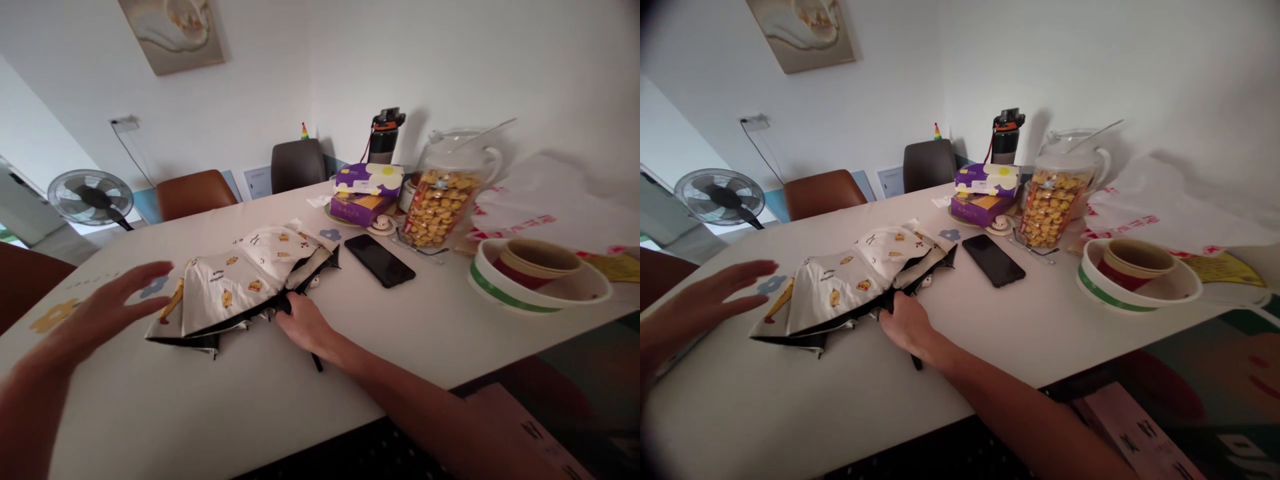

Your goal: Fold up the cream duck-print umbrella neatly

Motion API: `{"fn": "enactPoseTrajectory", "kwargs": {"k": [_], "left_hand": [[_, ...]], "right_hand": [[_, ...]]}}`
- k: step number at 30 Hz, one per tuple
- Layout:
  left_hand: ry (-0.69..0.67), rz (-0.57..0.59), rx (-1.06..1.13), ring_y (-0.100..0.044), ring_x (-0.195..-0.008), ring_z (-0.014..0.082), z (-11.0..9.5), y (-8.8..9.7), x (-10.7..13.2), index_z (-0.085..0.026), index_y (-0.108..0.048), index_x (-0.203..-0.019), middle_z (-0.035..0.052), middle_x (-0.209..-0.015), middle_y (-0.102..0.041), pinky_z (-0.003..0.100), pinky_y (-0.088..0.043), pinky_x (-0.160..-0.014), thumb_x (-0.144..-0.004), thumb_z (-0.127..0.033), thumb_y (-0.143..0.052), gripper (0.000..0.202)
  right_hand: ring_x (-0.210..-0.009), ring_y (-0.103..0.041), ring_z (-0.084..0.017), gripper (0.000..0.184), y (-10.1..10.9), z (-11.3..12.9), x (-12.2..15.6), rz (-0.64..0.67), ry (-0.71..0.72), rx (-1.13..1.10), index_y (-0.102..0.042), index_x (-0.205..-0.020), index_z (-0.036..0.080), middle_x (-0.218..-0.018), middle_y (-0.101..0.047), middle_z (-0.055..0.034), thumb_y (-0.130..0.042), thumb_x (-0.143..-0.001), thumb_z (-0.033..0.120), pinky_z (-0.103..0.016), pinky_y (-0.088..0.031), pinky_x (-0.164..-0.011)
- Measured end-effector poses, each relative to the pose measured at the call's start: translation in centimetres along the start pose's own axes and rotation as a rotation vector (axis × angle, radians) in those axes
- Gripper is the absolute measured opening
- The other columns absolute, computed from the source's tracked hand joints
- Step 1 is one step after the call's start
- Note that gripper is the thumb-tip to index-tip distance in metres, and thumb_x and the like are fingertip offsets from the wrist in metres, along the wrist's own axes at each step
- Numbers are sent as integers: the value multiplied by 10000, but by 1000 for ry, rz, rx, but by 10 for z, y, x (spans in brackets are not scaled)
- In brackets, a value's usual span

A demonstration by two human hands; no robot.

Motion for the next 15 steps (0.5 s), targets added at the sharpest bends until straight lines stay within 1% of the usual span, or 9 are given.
{"fn": "enactPoseTrajectory", "kwargs": {"k": [1, 2, 4, 6, 7, 8, 10, 13, 15], "left_hand": [[-53, 83, -24, -541, -1121, 250, -15, -12, -5, -372, -461, -1261, -10, -1300, -527, 385, -468, -894, -697, -537, -610, 606], [-174, 105, -32, -488, -1185, 260, -33, -24, -11, -355, -394, -1315, 14, -1365, -457, 412, -432, -944, -694, -521, -621, 682], [-444, 89, -97, -383, -1268, 293, -69, -50, -23, -284, -442, -1293, 68, -1391, -419, 480, -308, -1041, -663, -479, -661, 695], [-579, 50, -208, -425, -1237, 269, -89, -68, -33, -269, -610, -1067, 66, -1287, -527, 518, -188, -1083, -785, -342, -559, 295], [-587, 0, -207, -502, -1156, 235, -94, -70, -38, -262, -641, -963, 55, -1187, -596, 500, -204, -1081, -832, -281, -488, 202], [-565, -59, -177, -547, -1088, 210, -95, -69, -42, -255, -644, -913, 47, -1109, -633, 478, -247, -1067, -857, -254, -440, 212], [-515, -119, -70, -564, -1051, 193, -92, -61, -45, -250, -616, -977, 42, -1088, -636, 420, -357, -1004, -863, -291, -438, 215], [-606, -28, -68, -485, -1171, 237, -92, -65, -36, -233, -537, -1141, 73, -1229, -561, 432, -359, -1002, -777, -389, -572, 398], [-703, 26, -160, -502, -1154, 232, -96, -77, -28, -235, -588, -1036, 55, -1153, -610, 476, -259, -1062, -813, -324, -539, 245]], "right_hand": [[-733, -594, -212, 210, 0, 0, 0, 2, -1, 6, -580, -880, 113, -854, -651, -119, -475, -774, 261, -259, -356, -568], [-740, -594, -212, 209, 1, 0, 0, 2, -2, 7, -582, -881, 113, -863, -652, -118, -479, -775, 261, -259, -360, -573], [-758, -592, -208, 192, 4, 0, 1, -6, 4, -15, -586, -869, 116, -879, -654, -112, -494, -769, 251, -256, -369, -589], [-747, -590, -196, 159, 8, 0, 1, -18, 6, -63, -588, -844, 119, -852, -654, -98, -501, -763, 225, -249, -377, -594], [-730, -588, -188, 143, 9, 0, 1, -19, 0, -89, -586, -829, 120, -821, -652, -89, -499, -761, 211, -244, -378, -588], [-707, -585, -182, 131, 10, 0, 2, -17, -10, -113, -584, -814, 121, -783, -646, -80, -495, -758, 200, -240, -377, -577], [-666, -577, -174, 118, 10, 0, 2, -8, -36, -150, -578, -790, 126, -708, -625, -63, -489, -755, 193, -235, -372, -553], [-646, -565, -170, 108, 8, 2, 1, -9, -42, -193, -579, -782, 137, -672, -608, -46, -501, -744, 201, -236, -370, -549], [-636, -558, -164, 106, 8, 3, 1, -16, -25, -208, -582, -782, 136, -686, -609, -48, -506, -739, 196, -238, -370, -553]]}}
Point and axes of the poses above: each hand's wrist, its own x-axis away from the middle knuckle, its own y-axis out of the back of the hand, z = x × y, the point moved 3 cm from there along -x, towards the middle knuckle
